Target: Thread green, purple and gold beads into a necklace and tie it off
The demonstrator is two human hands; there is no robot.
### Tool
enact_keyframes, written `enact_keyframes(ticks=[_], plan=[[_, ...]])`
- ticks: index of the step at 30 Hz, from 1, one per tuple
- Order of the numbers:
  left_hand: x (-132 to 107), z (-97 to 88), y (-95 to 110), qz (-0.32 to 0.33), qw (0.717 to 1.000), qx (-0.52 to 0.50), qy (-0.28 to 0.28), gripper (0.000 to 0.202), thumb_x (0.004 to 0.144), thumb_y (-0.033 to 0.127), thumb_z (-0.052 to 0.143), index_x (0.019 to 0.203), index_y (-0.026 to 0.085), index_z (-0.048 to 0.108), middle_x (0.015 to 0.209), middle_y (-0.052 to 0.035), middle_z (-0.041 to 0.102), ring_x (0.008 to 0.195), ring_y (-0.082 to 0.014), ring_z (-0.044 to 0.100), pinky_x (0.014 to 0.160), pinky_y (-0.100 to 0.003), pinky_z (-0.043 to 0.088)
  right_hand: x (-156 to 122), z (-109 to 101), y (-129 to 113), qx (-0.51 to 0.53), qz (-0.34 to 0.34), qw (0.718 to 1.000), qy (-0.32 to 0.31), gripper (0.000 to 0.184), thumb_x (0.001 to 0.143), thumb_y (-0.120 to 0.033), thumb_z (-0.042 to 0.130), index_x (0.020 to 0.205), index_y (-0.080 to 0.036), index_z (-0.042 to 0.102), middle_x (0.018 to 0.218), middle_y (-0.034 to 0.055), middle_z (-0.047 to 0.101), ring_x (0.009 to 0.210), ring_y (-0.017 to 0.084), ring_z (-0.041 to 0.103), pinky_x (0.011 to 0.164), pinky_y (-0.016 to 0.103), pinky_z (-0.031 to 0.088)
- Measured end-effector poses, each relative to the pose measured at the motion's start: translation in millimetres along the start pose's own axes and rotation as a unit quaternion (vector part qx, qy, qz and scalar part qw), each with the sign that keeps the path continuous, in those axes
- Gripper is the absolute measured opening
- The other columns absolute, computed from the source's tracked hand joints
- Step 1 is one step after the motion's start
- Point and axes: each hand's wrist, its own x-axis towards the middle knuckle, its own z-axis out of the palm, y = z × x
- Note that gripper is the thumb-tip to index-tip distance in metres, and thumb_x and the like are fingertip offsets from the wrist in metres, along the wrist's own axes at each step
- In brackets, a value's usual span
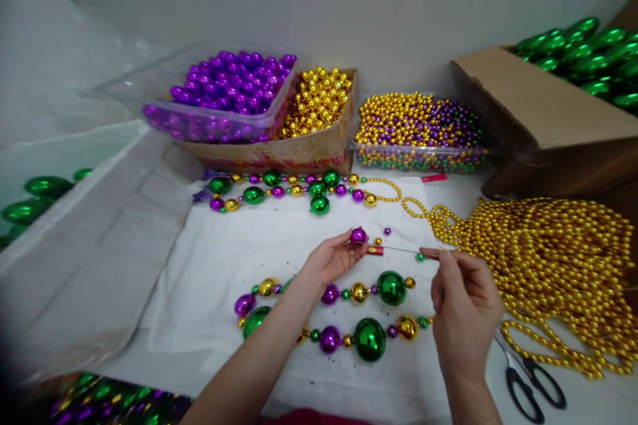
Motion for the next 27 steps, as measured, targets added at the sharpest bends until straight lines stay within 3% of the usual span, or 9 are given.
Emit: enact_keyframes(ticks=[6, 12, 15, 20, 27], plan=[[-3, -1.7, -4, -0.014, 0.996, -0.083, -0.004, 0.018, 0.09, 0.015, 0.043, 0.091, 0.0, 0.054, 0.087, -0.0153, 0.062, 0.084, -0.0226, 0.064, 0.076, -0.029, 0.055, -16, 3, 5, -0.042, -0.058, 0.997, 0.012, 0.019, 0.085, -0.028, 0.059, 0.087, -0.009, 0.057, 0.087, 0.01, 0.063, 0.048, 0.005, 0.04, 0.04, 0.019, 0.029], [-7, -4.6, -7, -0.026, 0.995, -0.1, -0.011, 0.026, 0.091, 0.023, 0.043, 0.094, -0.001, 0.054, 0.09, -0.0178, 0.062, 0.082, -0.0218, 0.064, 0.074, -0.03, 0.055, -28, 3, 6, -0.101, -0.117, 0.988, 0.02, 0.022, 0.085, -0.031, 0.058, 0.092, -0.011, 0.063, 0.085, 0.0086, 0.064, 0.046, 0.006, 0.042, 0.043, 0.021, 0.032], [-6, -8.3, -10, -0.021, 0.993, -0.115, -0.01, 0.024, 0.09, 0.022, 0.046, 0.095, 0.0, 0.054, 0.091, -0.0172, 0.062, 0.084, -0.0216, 0.063, 0.076, -0.031, 0.054, -30, 3, 5, -0.134, -0.155, 0.979, 0.022, 0.02, 0.085, -0.03, 0.058, 0.091, -0.013, 0.065, 0.085, 0.0081, 0.064, 0.055, 0.009, 0.051, 0.049, 0.023, 0.039], [-8, -8.4, -14, -0.015, 0.994, -0.104, -0.009, 0.021, 0.088, 0.019, 0.048, 0.095, 0.0, 0.054, 0.094, -0.0181, 0.061, 0.081, -0.0199, 0.063, 0.076, -0.03, 0.054, -28, 1, 4, -0.174, -0.199, 0.964, -0.007, 0.017, 0.085, -0.027, 0.057, 0.09, -0.014, 0.068, 0.076, 0.006, 0.063, 0.067, 0.014, 0.059, 0.061, 0.026, 0.045], [-10, -4.9, -15, -0.006, 0.996, -0.089, -0.001, 0.02, 0.088, 0.019, 0.048, 0.094, 0.001, 0.055, 0.091, -0.0174, 0.062, 0.079, -0.0205, 0.063, 0.076, -0.03, 0.053, -27, 0, 3, -0.208, -0.24, 0.947, -0.04, 0.015, 0.086, -0.019, 0.057, 0.095, -0.015, 0.068, 0.078, 0.0034, 0.063, 0.066, 0.012, 0.058, 0.06, 0.023, 0.044]])
